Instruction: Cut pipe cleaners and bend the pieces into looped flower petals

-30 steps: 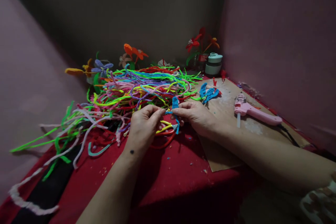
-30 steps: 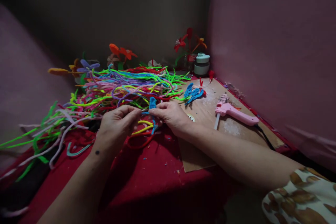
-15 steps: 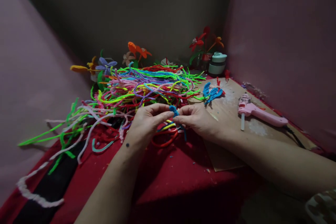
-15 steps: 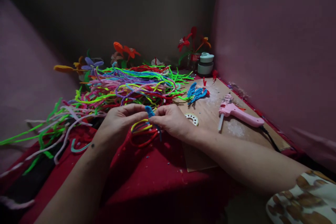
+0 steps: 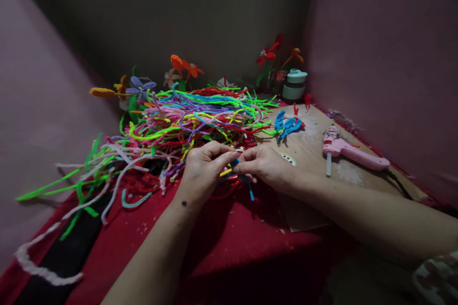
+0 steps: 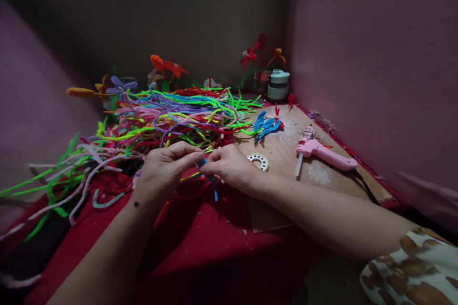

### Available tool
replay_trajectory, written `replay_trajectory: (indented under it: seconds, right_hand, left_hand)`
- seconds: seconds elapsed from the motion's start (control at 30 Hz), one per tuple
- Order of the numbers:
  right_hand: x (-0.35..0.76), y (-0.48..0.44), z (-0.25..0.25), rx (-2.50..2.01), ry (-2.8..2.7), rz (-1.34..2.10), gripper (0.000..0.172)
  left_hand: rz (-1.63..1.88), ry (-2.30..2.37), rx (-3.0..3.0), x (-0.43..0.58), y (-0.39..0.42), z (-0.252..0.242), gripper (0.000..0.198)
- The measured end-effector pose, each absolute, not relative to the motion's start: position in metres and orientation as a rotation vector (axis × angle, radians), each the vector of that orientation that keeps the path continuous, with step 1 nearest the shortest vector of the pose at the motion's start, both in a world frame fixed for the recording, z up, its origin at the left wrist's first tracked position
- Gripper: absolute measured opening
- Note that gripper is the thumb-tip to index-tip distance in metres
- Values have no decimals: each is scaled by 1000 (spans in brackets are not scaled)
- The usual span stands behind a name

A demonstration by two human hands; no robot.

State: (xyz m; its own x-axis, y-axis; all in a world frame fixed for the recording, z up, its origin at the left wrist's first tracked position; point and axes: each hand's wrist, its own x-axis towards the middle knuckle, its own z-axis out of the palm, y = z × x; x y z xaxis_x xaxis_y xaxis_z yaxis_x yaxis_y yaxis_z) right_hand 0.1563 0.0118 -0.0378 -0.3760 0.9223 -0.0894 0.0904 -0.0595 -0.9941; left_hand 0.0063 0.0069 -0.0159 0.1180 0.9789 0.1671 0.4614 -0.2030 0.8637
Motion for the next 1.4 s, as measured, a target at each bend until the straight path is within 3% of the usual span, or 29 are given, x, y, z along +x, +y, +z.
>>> replay_trajectory:
  seconds: [0.3,0.6,0.73,0.93,1.4]
  right_hand:
    - [156,11,-42,-1074,-1559,1488,26]
    - [157,15,-39,-1058,-1263,1542,22]
    - [159,18,-41,-1040,-1244,1521,19]
    - [159,23,-48,-818,-1120,1643,17]
    - [157,22,-52,-1001,-1170,1578,18]
  left_hand:
    - [1145,1510,2457,6,7,-30,18]
    - [960,1449,1663,-3,10,-8,27]
    - [861,1436,1632,0,7,-4,21]
    - [1037,1327,1435,-2,10,-14,29]
    - [673,1266,1469,12,9,-18,16]
